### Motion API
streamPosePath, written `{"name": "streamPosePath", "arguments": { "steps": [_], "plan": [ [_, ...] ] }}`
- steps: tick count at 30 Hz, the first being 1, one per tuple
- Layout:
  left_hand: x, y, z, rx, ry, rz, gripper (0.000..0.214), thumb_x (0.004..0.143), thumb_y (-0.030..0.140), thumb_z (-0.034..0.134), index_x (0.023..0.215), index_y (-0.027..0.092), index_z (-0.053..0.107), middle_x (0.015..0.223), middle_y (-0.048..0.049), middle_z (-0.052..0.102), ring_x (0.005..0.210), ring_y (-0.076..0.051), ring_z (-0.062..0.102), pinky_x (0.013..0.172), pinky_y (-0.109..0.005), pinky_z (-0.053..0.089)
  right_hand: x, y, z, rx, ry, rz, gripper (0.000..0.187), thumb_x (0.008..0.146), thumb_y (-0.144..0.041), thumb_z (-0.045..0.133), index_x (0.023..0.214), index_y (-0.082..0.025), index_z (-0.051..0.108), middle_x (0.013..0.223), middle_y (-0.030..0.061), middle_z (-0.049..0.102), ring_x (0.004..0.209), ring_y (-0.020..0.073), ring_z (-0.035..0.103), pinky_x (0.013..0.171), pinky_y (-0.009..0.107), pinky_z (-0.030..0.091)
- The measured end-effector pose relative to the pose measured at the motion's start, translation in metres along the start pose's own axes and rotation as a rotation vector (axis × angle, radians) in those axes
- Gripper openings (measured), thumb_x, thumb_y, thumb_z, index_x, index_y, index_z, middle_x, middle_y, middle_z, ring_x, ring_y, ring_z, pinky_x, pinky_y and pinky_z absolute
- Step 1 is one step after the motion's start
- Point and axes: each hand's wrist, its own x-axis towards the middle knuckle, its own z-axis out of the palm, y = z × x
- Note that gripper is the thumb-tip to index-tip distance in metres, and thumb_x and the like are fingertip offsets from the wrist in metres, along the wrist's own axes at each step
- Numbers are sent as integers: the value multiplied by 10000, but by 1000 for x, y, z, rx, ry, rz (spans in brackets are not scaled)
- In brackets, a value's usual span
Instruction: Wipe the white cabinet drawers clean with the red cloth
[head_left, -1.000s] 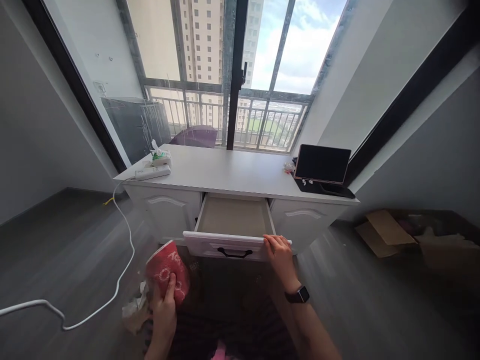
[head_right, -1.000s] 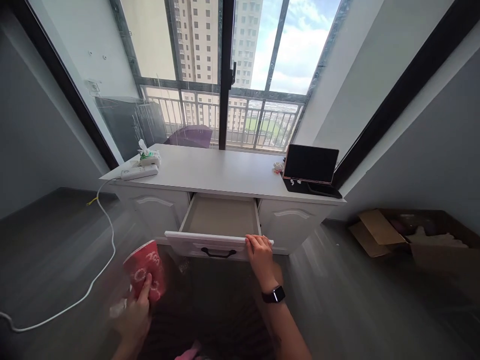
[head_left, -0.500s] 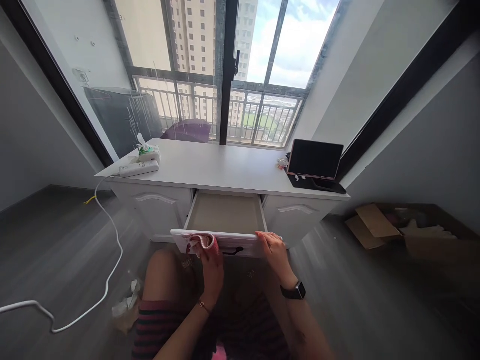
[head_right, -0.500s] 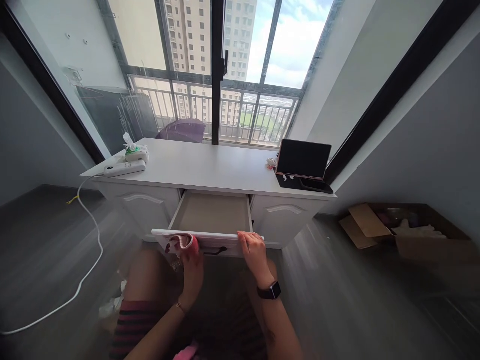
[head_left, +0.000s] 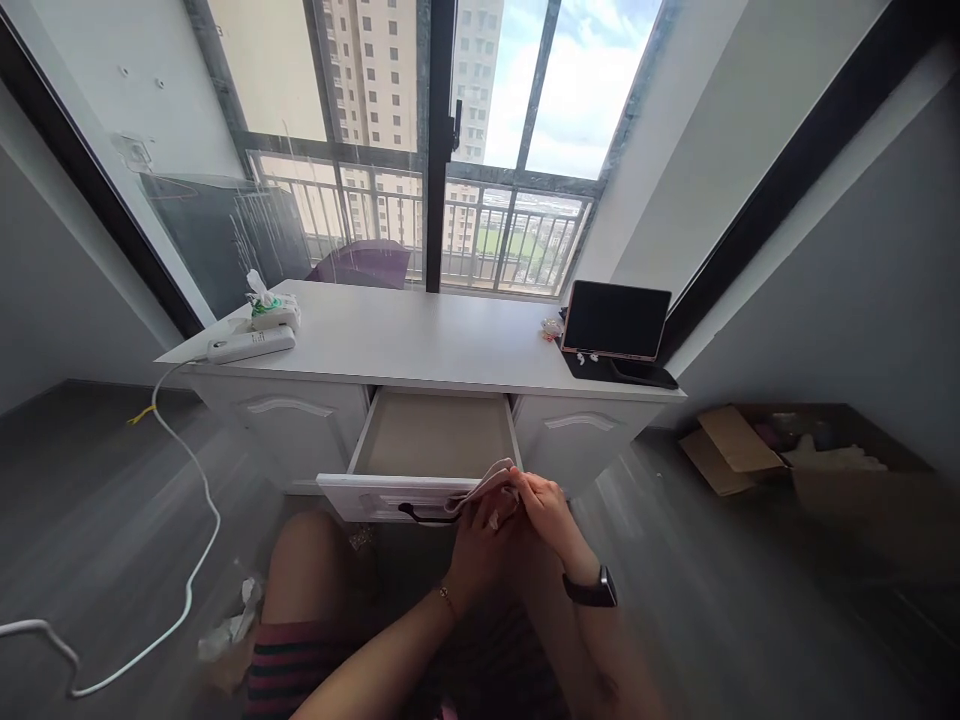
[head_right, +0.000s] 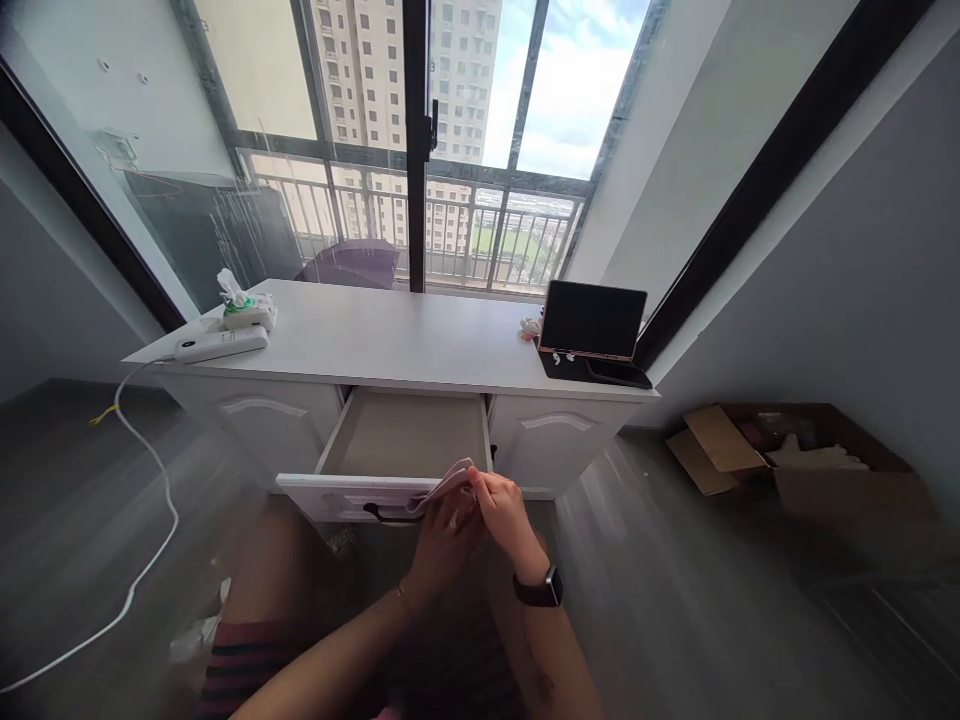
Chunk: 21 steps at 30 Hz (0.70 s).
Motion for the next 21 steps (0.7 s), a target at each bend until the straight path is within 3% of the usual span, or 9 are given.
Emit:
{"name": "streamPosePath", "arguments": {
  "steps": [5, 9, 12, 17, 21],
  "plan": [
    [1, 0, 12, -95, -79, 88, 453, 956, 282, 444, 1409, 266, 453, 1390, -54, 552, 1318, -220, 452, 1013, -388, 430, 2, -2, 5, 32, 34, 9, 400, 934, -482, 438, 892, -221, 739, 858, 58, 756, 787, 235, 704, 682, 309, 508],
    [-7, -2, 24, -122, -103, 51, 436, 954, 251, 439, 1385, 201, 477, 1370, -92, 566, 1277, -208, 503, 1018, -380, 440, 0, -3, 10, 12, 79, 3, 360, 927, -444, 463, 891, -226, 748, 864, 61, 756, 810, 243, 707, 726, 340, 522],
    [-13, -11, 18, -150, -103, 42, 443, 936, 223, 472, 1378, 228, 485, 1380, -74, 561, 1287, -196, 496, 1027, -372, 446, -2, -2, 13, 7, 114, -18, 351, 929, -429, 464, 894, -225, 748, 861, 68, 752, 829, 235, 699, 767, 353, 521],
    [-30, -50, -5, -192, -245, 77, 559, 912, 123, 452, 1443, 286, 393, 1422, -12, 522, 1276, -148, 506, 996, -298, 476, -6, 2, 20, 16, 138, -26, 344, 934, -425, 467, 920, -216, 739, 897, 71, 747, 878, 234, 681, 849, 386, 497],
    [-59, -98, -16, -50, -390, 121, 572, 880, 60, 445, 1406, 286, 455, 1309, -45, 623, 1174, -209, 594, 977, -380, 485, -6, 2, 23, 15, 162, -11, 362, 934, -442, 464, 915, -205, 737, 887, 78, 743, 870, 237, 676, 859, 401, 486]
  ]
}}
